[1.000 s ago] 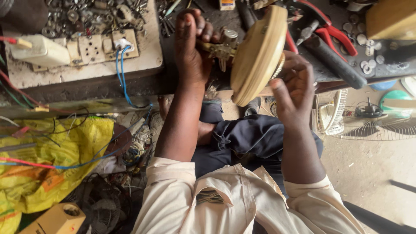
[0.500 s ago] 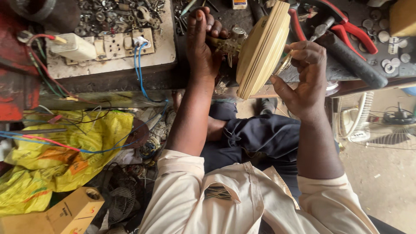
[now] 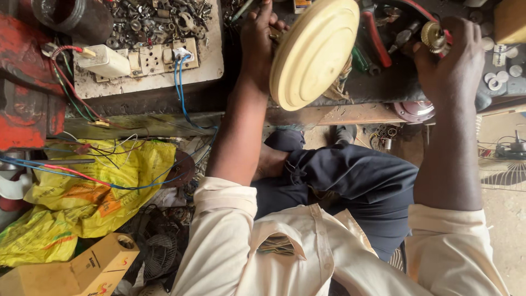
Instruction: The person sits on the floor and works on a beige circular electrical component, likely a ceiling fan cap. They manipulate small wires and parts with their hands, then attach a small gear-like piece to the center of the component.
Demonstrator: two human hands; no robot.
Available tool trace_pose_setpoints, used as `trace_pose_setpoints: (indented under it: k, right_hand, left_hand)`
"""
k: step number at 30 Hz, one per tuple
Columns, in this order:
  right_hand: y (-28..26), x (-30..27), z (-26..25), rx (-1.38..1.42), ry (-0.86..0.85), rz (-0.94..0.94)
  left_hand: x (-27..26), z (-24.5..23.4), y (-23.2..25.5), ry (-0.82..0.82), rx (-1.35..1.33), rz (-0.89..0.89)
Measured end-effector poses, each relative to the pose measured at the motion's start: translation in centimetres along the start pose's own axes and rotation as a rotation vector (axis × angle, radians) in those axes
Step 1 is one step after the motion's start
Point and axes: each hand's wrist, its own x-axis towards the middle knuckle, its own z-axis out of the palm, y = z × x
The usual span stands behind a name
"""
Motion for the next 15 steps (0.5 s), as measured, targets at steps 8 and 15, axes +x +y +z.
trace_pose_setpoints:
  k: [8,15]
  right_hand:
    - [-10.0,-4.7,-0.6,0.439,-0.075,-0.067]
    - [-14.0,-5.3,0.7,0.335,-0.030,-0.055]
  left_hand:
    - [3.2,-1.8,-1.4,-0.044,0.020,0.028]
    - [7.8,-3.7,-3.8,0.057,0.526,0.561]
